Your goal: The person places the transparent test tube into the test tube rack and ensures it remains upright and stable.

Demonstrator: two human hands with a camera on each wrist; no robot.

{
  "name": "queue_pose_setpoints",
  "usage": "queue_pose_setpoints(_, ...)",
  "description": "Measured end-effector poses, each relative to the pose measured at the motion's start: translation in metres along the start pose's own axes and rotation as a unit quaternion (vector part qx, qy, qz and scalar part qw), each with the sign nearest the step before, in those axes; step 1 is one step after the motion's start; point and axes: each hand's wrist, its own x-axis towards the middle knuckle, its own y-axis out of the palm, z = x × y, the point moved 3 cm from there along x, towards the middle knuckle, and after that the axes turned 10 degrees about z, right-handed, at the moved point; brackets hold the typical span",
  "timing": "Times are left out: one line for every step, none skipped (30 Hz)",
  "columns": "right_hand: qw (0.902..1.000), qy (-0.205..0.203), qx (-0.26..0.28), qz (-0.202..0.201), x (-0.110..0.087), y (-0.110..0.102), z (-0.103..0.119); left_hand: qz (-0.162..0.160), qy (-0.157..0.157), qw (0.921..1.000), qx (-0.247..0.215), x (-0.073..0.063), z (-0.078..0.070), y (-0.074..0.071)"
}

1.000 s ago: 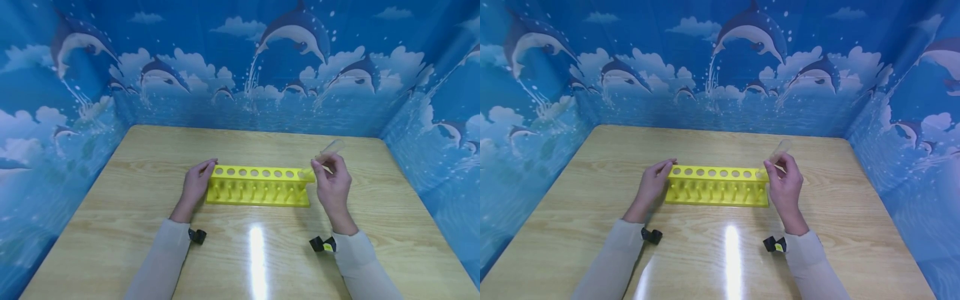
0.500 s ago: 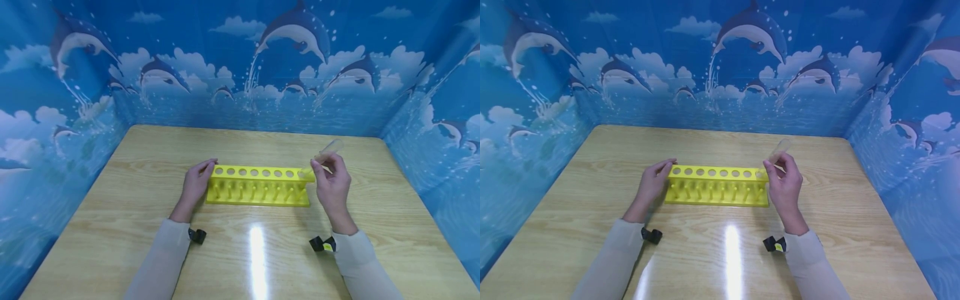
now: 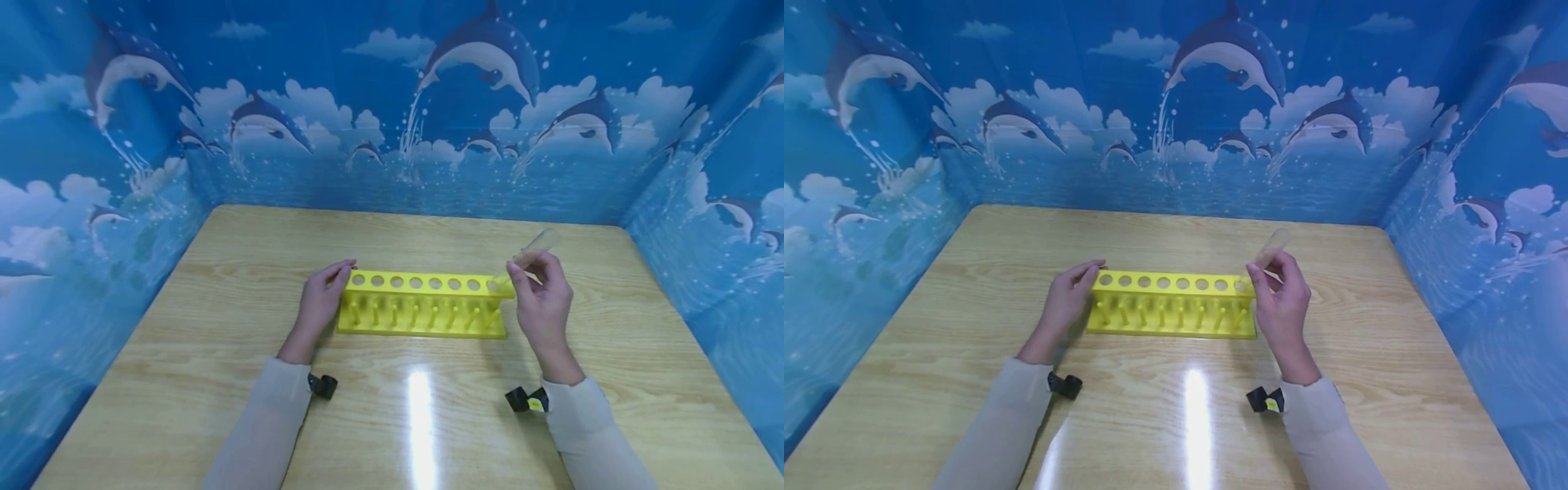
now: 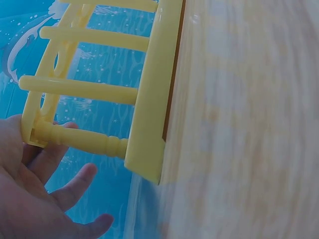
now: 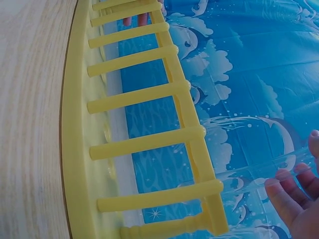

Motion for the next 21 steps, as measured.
queue_pose_setpoints(1.0, 0.0, 0.0, 0.001, 0.0, 0.0, -0.004, 0.0, 0.0, 1.0, 0.0, 0.0, 0.0, 0.0)
queue_pose_setpoints(1.0, 0.001, 0.0, 0.001, 0.0, 0.0, -0.007, 0.0, 0.001, 1.0, 0.0, 0.0, 0.0, 0.0)
queue_pose_setpoints(1.0, 0.001, -0.001, 0.001, -0.001, 0.0, -0.01, 0.0, 0.0, 1.0, -0.001, -0.001, -0.001, 0.0)
queue_pose_setpoints(1.0, 0.002, -0.001, 0.001, -0.001, 0.0, -0.012, 0.0, 0.001, 1.0, -0.001, -0.001, -0.001, 0.0)
queue_pose_setpoints(1.0, 0.003, -0.001, 0.002, -0.001, -0.001, -0.014, 0.0, 0.001, 1.0, 0.0, -0.001, -0.002, 0.0)
queue_pose_setpoints(1.0, 0.004, -0.002, 0.003, -0.001, -0.001, -0.015, 0.0, 0.001, 1.0, 0.0, -0.001, -0.002, 0.0)
queue_pose_setpoints(1.0, 0.004, -0.002, 0.003, -0.001, -0.001, -0.015, 0.001, 0.001, 1.0, 0.0, -0.001, -0.002, -0.001)
queue_pose_setpoints(1.0, 0.004, -0.001, 0.002, -0.001, -0.001, -0.015, 0.0, 0.0, 1.0, 0.0, -0.001, -0.002, -0.001)
queue_pose_setpoints(1.0, 0.003, -0.001, 0.002, -0.001, -0.001, -0.015, 0.0, 0.0, 1.0, -0.001, -0.001, -0.003, -0.001)
queue_pose_setpoints(1.0, 0.003, -0.001, 0.001, -0.001, -0.001, -0.016, -0.001, 0.0, 1.0, 0.0, -0.001, -0.003, -0.001)
queue_pose_setpoints(1.0, 0.002, -0.001, 0.002, -0.001, -0.001, -0.016, -0.001, 0.0, 1.0, 0.0, -0.001, -0.003, -0.001)
queue_pose_setpoints(1.0, 0.001, -0.001, 0.002, -0.001, -0.001, -0.016, -0.001, 0.001, 1.0, 0.0, -0.001, -0.003, -0.001)
queue_pose_setpoints(1.0, 0.001, -0.001, 0.002, -0.001, -0.001, -0.016, -0.001, 0.001, 1.0, 0.0, -0.001, -0.002, -0.001)
queue_pose_setpoints(1.0, 0.001, 0.0, 0.002, -0.001, -0.001, -0.016, -0.001, 0.002, 1.0, 0.0, -0.001, -0.002, -0.001)
queue_pose_setpoints(1.0, 0.0, 0.0, 0.003, -0.001, -0.001, -0.016, -0.001, 0.003, 1.0, 0.0, -0.001, -0.002, -0.001)
queue_pose_setpoints(1.0, 0.0, 0.0, 0.003, -0.001, -0.001, -0.016, -0.002, 0.004, 1.0, 0.0, -0.001, -0.002, 0.0)
queue_pose_setpoints(1.0, 0.0, 0.0, 0.004, -0.001, -0.001, -0.016, -0.001, 0.005, 1.0, 0.0, 0.0, -0.002, -0.001)
queue_pose_setpoints(1.0, -0.001, 0.0, 0.004, -0.002, -0.001, -0.016, -0.001, 0.006, 1.0, 0.0, 0.0, -0.002, 0.0)
queue_pose_setpoints(1.0, -0.002, 0.0, 0.004, -0.002, -0.001, -0.016, -0.001, 0.007, 1.0, 0.001, 0.0, -0.002, 0.0)
queue_pose_setpoints(1.0, -0.002, 0.0, 0.004, -0.002, 0.0, -0.016, -0.001, 0.008, 1.0, 0.001, 0.0, -0.002, 0.0)
queue_pose_setpoints(1.0, -0.003, -0.001, 0.005, -0.002, 0.0, -0.016, -0.002, 0.009, 1.0, 0.001, 0.0, -0.002, 0.0)
